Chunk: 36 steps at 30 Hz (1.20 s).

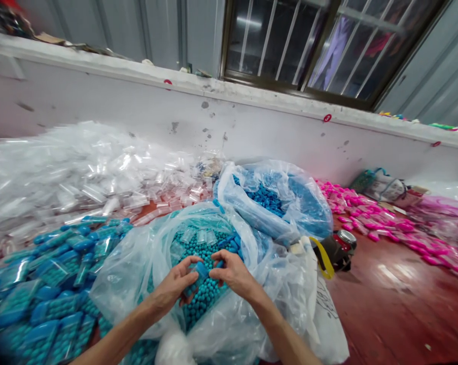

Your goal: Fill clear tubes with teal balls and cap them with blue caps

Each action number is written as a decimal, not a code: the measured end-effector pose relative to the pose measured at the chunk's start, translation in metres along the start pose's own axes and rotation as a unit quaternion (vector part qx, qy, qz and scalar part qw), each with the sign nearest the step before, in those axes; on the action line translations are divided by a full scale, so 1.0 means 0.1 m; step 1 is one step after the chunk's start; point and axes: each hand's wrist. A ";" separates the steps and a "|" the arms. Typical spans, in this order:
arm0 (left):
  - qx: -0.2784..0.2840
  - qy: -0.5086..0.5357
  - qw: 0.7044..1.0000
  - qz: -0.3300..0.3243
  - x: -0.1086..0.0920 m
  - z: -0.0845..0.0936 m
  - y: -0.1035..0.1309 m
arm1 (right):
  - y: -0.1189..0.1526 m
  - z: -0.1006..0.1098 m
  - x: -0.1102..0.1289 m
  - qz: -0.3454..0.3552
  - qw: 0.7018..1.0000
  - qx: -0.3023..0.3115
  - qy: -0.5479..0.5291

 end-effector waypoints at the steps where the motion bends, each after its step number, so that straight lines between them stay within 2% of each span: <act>1: 0.009 -0.008 1.000 -0.001 -0.01 0.00 0.00 | -0.03 0.00 0.00 -0.021 0.999 -0.006 -0.026; 4: -0.006 -0.028 1.000 -0.008 -0.01 -0.03 0.01 | -0.06 -0.05 0.04 -0.034 0.998 -0.018 -0.058; 8: -0.088 -0.032 0.995 -0.030 0.04 -0.10 0.01 | 0.08 -0.12 0.15 0.065 0.997 -0.003 0.051; 10: -0.089 -0.022 0.995 -0.040 0.03 -0.11 0.02 | 0.18 -0.15 0.21 0.109 0.985 0.012 0.131; 14: -0.066 0.013 0.995 -0.067 -0.03 -0.10 0.05 | 0.31 -0.25 0.20 0.118 0.966 0.022 0.231; 17: -0.071 0.033 0.992 -0.095 -0.05 -0.08 0.06 | 0.33 -0.38 0.13 0.148 0.957 -0.005 0.250; 23: -0.111 0.020 0.990 -0.082 0.02 -0.11 0.08 | 0.37 -0.61 0.02 0.237 0.926 -0.130 0.264; 29: -0.163 -0.017 0.982 -0.096 0.08 -0.17 0.09 | 0.38 -0.68 -0.12 0.261 0.914 -0.152 0.272; 32: -0.168 -0.050 0.979 -0.106 0.07 -0.12 0.08 | 0.36 -0.65 -0.04 0.226 0.936 -0.108 0.249; 34: -0.169 -0.067 0.977 -0.114 -0.01 -0.02 0.11 | 0.32 -0.59 0.07 0.185 0.958 -0.034 0.217; 36: -0.185 -0.088 0.972 -0.116 -0.16 0.16 0.18 | 0.26 -0.50 0.18 0.148 0.969 0.037 0.194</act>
Point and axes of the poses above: each hand's wrist, its own y-axis away from the middle knuckle, its own z-axis out of the back of the hand, x = y × z, and after that the axes turned 10 degrees about -x, right-handed
